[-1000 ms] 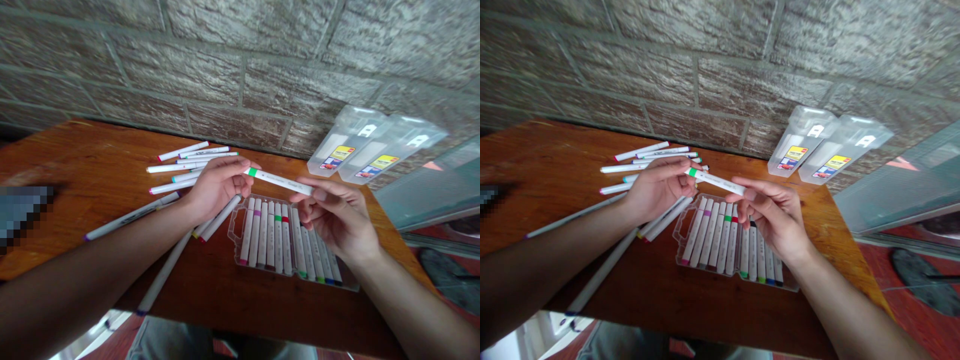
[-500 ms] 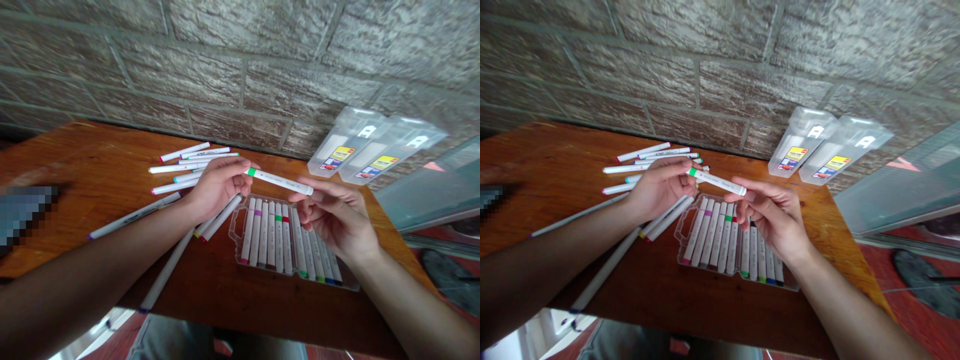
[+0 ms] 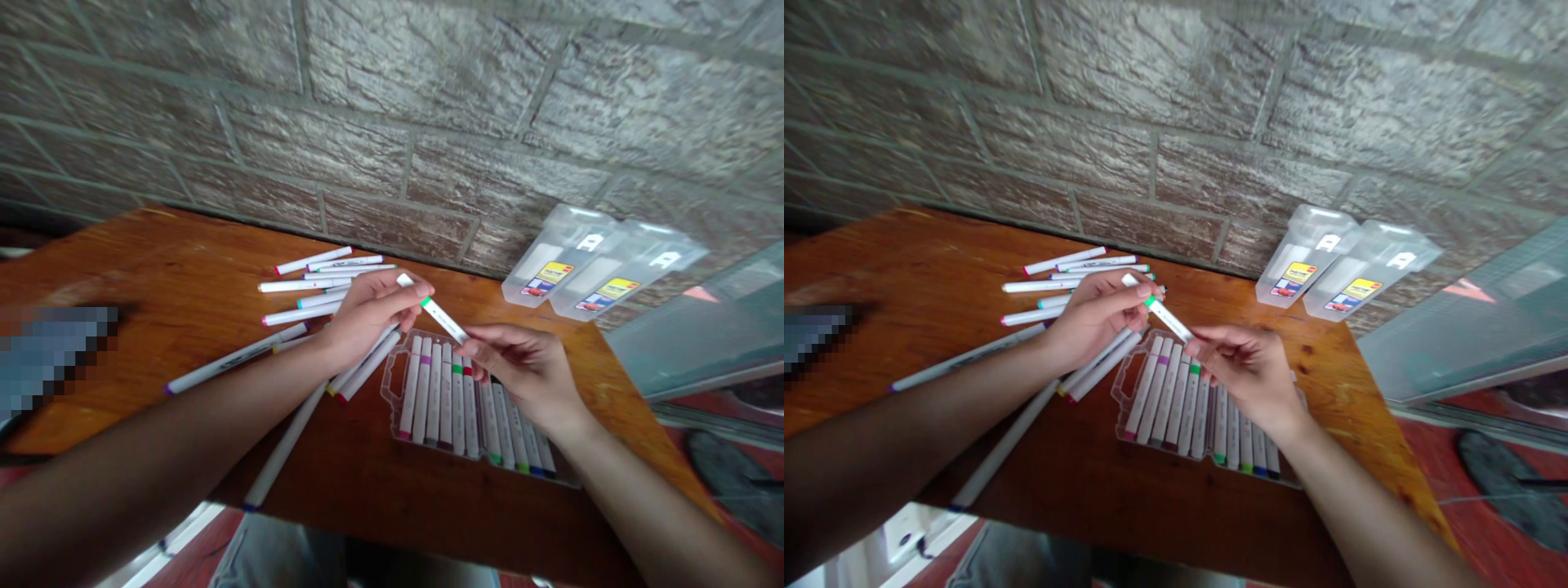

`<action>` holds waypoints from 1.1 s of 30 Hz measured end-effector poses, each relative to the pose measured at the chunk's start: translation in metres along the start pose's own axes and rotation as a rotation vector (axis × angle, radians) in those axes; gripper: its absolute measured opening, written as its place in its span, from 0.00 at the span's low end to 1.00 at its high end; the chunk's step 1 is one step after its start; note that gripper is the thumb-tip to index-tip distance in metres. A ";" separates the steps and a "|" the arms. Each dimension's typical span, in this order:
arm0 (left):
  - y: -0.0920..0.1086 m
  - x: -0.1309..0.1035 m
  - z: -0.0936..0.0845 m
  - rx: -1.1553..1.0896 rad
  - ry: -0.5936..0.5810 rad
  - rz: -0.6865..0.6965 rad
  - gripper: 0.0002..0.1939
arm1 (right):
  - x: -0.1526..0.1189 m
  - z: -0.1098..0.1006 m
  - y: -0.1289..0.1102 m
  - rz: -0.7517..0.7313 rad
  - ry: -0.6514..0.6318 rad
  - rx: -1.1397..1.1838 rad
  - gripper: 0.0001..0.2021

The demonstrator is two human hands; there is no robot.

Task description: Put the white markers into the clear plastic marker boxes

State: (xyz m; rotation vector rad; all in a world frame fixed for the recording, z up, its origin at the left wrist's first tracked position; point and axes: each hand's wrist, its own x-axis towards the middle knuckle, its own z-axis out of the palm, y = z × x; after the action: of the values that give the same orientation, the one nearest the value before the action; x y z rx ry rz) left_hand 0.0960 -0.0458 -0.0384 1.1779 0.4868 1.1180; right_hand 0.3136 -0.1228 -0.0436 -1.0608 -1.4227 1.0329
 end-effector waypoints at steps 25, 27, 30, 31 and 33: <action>0.015 -0.039 0.018 0.909 -0.311 0.635 0.11 | -0.005 -0.001 -0.007 -0.383 -0.096 -0.541 0.10; 0.016 -0.040 0.019 0.902 -0.335 0.655 0.12 | -0.005 -0.001 -0.006 -0.410 -0.083 -0.554 0.10; 0.017 -0.040 0.020 0.900 -0.351 0.693 0.12 | -0.005 -0.002 -0.005 -0.444 -0.078 -0.561 0.10; 0.017 -0.040 0.020 0.897 -0.351 0.710 0.12 | -0.005 -0.002 -0.005 -0.450 -0.082 -0.564 0.11; 0.017 -0.039 0.020 0.892 -0.352 0.731 0.12 | -0.005 -0.002 -0.005 -0.452 -0.089 -0.570 0.11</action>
State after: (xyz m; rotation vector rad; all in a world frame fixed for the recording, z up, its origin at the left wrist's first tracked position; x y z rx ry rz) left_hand 0.0878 -0.0903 -0.0246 2.4213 0.2699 1.2866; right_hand 0.3153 -0.1288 -0.0393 -1.0162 -1.9806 0.3534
